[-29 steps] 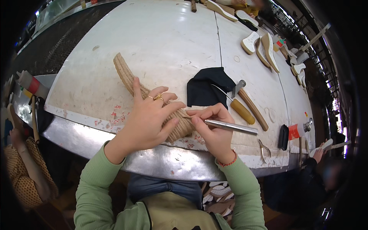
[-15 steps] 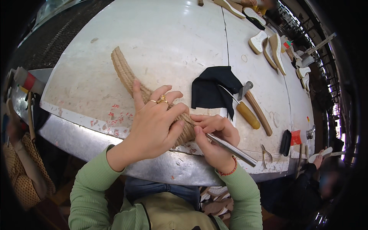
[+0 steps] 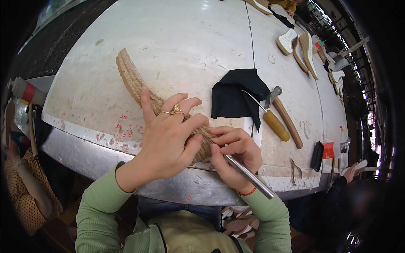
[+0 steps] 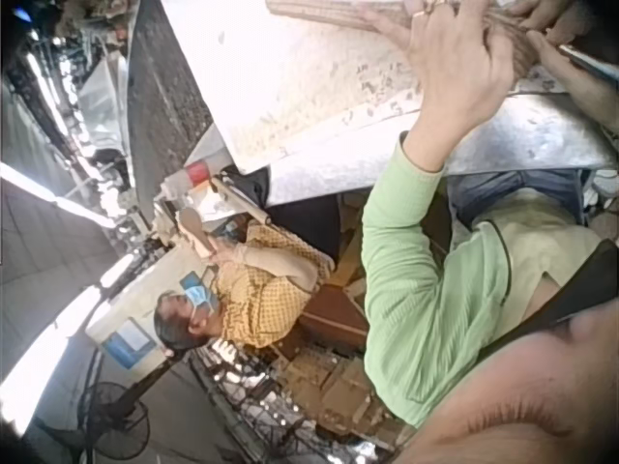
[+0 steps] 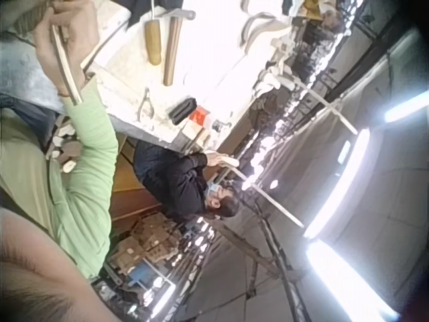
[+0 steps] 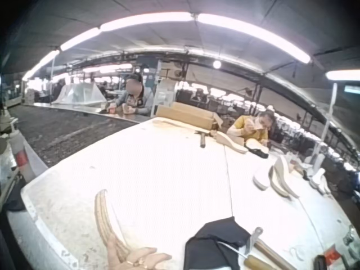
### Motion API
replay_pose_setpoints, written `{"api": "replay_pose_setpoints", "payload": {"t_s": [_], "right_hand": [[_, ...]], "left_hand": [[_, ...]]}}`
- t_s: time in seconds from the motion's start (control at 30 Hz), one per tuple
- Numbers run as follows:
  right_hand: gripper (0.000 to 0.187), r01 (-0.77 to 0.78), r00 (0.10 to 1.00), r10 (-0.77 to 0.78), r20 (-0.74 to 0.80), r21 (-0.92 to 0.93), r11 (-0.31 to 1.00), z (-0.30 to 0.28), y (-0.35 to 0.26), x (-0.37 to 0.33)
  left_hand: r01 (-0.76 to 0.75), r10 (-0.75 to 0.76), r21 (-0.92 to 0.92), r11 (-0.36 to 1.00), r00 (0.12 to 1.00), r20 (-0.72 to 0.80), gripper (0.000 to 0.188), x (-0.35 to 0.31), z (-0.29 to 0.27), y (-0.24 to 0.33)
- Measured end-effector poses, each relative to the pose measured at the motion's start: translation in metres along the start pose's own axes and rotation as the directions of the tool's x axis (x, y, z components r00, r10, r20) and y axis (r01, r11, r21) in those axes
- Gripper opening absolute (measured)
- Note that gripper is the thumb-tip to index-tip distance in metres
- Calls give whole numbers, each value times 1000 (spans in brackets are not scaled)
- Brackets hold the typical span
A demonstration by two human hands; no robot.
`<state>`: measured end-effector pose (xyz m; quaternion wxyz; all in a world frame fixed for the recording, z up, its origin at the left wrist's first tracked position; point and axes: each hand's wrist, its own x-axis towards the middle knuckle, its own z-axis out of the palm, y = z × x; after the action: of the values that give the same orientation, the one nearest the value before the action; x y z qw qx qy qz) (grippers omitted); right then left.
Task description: The person uses a metal awl to stitch a woven espadrille sole to a shoe upper. They repeatedly pierce the material and pull the thread through, working along the edge of the sole. The person occasionally repositions the shoe and continues stitching.
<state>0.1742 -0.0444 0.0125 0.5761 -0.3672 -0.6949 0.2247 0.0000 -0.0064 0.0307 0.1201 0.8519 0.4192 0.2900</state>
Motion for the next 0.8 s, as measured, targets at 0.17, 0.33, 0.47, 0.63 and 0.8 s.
{"api": "replay_pose_setpoints", "payload": {"t_s": [0.17,0.33,0.47,0.63,0.8], "right_hand": [[25,49,998,-44,54,-101,994,0,-3,1],[23,92,996,-90,27,-106,990,2,-1,0],[23,108,994,-106,25,-115,987,3,-2,0],[24,31,998,-29,50,-51,998,1,-2,0],[23,-157,988,155,26,122,980,-3,-1,-1]], "left_hand": [[18,-18,-3,1000,999,32,17,0,-1,1],[23,-23,2,1000,999,25,16,1,-1,1],[24,-24,1,1000,999,21,15,1,0,1],[24,-24,0,1000,1000,-5,15,0,1,1],[14,-14,-12,1000,1000,-10,16,0,0,2]]}}
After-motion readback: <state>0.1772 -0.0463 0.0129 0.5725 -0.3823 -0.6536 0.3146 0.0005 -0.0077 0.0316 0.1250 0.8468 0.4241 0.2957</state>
